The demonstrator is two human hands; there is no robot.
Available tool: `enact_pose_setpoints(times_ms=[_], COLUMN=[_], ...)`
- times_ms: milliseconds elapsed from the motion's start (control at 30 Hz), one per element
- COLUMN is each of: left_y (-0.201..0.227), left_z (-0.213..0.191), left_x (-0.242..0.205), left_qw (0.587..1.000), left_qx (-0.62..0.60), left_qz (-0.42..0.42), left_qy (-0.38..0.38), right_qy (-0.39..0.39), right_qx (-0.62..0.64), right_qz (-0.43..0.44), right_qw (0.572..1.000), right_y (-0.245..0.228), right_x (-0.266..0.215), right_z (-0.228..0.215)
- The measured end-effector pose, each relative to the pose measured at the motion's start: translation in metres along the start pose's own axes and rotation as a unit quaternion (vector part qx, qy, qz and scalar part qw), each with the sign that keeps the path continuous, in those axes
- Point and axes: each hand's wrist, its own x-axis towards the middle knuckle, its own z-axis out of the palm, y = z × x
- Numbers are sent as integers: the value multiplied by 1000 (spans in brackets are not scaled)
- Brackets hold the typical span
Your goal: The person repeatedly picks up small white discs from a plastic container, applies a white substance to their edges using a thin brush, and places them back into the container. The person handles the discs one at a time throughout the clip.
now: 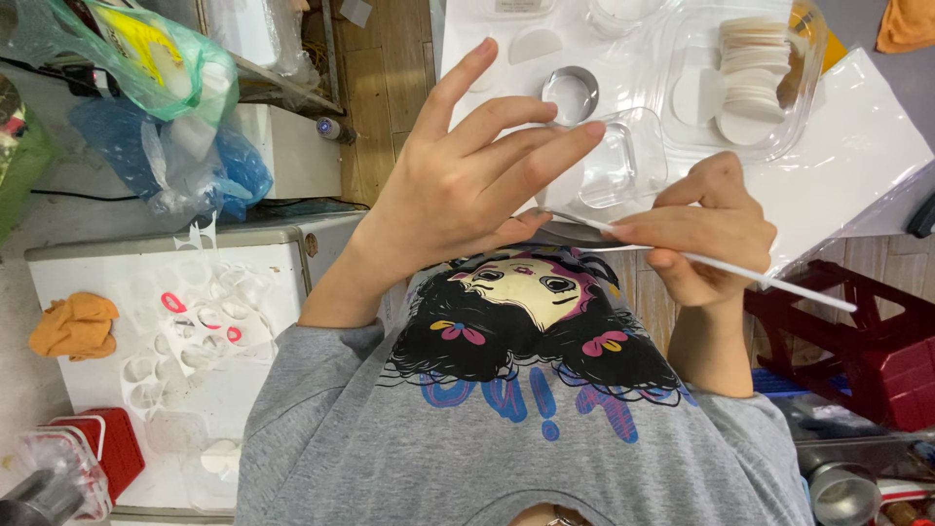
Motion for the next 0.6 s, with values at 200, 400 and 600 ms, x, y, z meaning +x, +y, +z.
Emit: enact_pose_setpoints(times_ms=[200, 400, 600], left_y=[3, 17, -5], left_z=[2, 14, 17], left_x=[-4, -6, 2], left_qw=[996, 984, 975], left_qx=[-71, -129, -198], left_qz=[36, 87, 86], left_qy=[45, 91, 47], right_qy=[154, -3, 76], right_qx=[239, 391, 390], right_qz=[205, 311, 381], right_qw=[937, 866, 835], right_y=[-9, -10, -6], right_x=[-7, -26, -45], right_z=[16, 22, 24])
